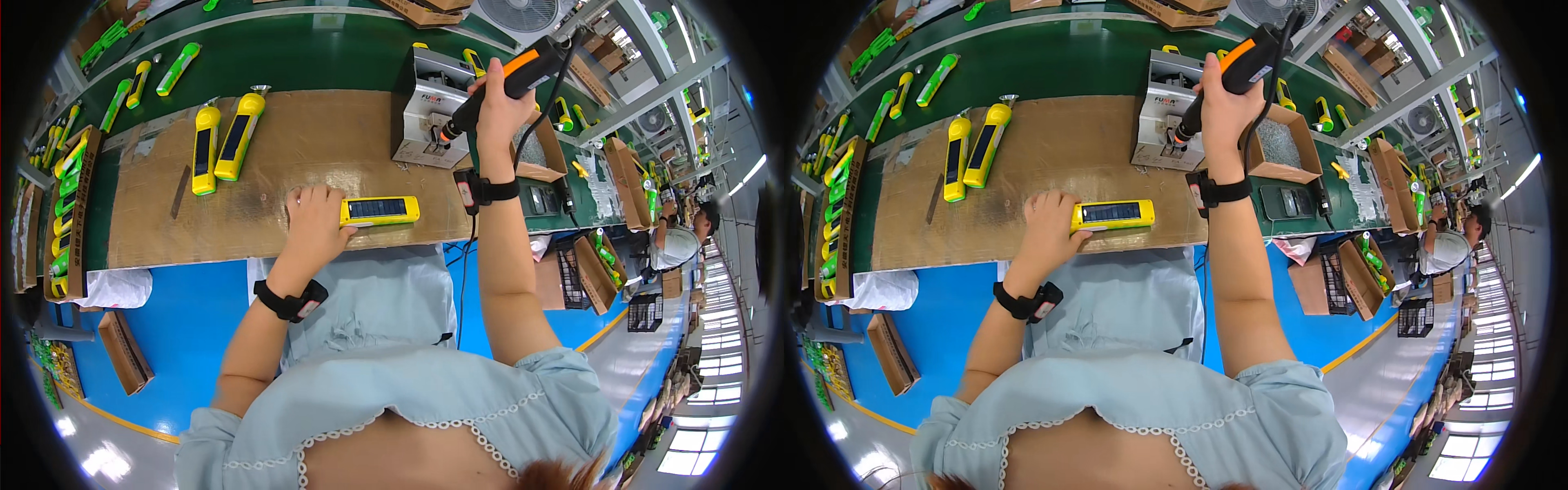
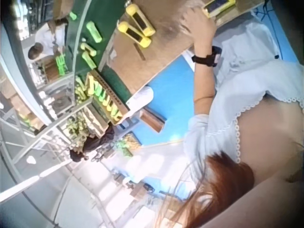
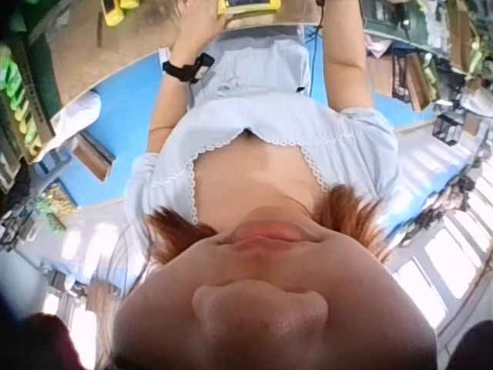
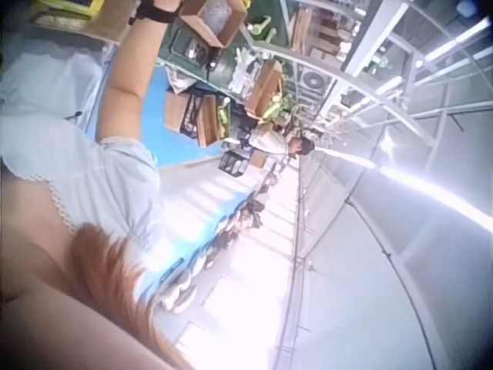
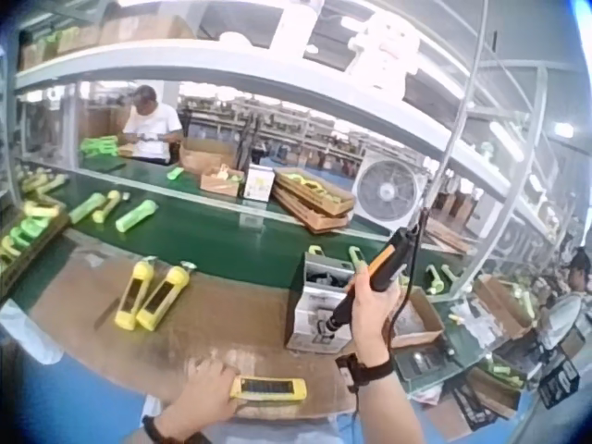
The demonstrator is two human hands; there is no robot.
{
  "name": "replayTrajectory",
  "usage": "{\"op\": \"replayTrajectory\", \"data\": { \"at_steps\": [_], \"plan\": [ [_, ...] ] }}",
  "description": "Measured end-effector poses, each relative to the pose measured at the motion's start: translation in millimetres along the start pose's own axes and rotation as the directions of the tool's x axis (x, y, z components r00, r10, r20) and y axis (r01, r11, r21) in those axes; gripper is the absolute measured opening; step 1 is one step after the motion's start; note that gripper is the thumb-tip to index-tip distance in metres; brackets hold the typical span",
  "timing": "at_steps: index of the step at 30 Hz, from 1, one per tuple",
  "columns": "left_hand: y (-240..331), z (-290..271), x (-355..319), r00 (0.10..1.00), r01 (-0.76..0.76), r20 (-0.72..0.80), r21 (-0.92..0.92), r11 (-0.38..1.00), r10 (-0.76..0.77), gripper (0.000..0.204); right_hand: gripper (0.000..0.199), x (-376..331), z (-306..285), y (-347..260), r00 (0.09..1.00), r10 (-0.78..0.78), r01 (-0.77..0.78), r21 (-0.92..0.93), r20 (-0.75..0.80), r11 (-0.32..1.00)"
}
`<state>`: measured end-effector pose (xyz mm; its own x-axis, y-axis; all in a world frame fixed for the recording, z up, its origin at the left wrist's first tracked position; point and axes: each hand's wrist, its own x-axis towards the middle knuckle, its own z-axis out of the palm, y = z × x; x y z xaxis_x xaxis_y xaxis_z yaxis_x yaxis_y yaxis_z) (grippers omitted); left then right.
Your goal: Assembling components of yellow and green handheld flashlights on a production line.
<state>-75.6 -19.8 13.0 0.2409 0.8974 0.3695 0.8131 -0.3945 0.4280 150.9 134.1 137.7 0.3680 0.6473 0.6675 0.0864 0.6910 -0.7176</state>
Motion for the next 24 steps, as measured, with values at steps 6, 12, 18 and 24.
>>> {"op": "replayTrajectory", "data": {
  "at_steps": [6,12,18,24],
  "plan": [
    [-4,2,-2,0.999,0.037,0.006,-0.035,0.999,-0.037,0.047,0.027,-28,-4,-25,0.97,0.211,-0.227,0.135,0.121,0.965],
    [-7,6,-5,0.997,0.059,-0.055,-0.05,0.997,-0.061,0.047,0.033,-107,10,-71,0.936,0.217,-0.328,0.469,0.277,0.82],
    [-8,8,-7,0.993,0.062,-0.096,-0.027,0.998,-0.065,0.049,0.029,-136,34,-75,0.929,0.112,-0.283,0.48,0.353,0.83],
    [-7,15,-10,0.988,0.062,-0.137,-0.032,0.998,-0.066,0.05,0.025,-140,37,-76,0.9,0.205,-0.364,0.403,0.386,0.84]
  ]
}}
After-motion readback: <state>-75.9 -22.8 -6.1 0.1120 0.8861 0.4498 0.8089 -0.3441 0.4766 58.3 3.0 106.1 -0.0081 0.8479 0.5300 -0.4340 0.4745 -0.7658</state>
